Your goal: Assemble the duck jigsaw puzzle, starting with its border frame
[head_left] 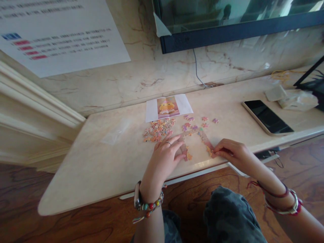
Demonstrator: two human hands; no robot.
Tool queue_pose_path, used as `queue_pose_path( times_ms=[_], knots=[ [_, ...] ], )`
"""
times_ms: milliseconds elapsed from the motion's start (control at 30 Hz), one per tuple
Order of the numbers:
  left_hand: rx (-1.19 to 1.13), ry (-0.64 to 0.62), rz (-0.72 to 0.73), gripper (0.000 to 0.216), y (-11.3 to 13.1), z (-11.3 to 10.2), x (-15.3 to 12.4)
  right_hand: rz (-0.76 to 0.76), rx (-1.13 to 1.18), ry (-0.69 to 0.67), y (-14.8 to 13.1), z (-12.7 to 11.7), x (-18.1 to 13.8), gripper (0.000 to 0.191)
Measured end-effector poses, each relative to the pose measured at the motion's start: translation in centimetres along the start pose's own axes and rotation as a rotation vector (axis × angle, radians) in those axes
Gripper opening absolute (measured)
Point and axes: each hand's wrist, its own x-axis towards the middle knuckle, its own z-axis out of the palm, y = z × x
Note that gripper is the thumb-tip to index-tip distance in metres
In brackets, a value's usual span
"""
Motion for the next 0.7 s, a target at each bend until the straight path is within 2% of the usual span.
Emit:
queue_pose_path(
  times_ms=[700],
  knots=[
    [0.008, 0.003, -0.008, 0.033, 0.39, -0.22, -0.08, -0.091, -0.059, 0.02, 0.72, 0.17, 0.21, 0.016]
  ],
)
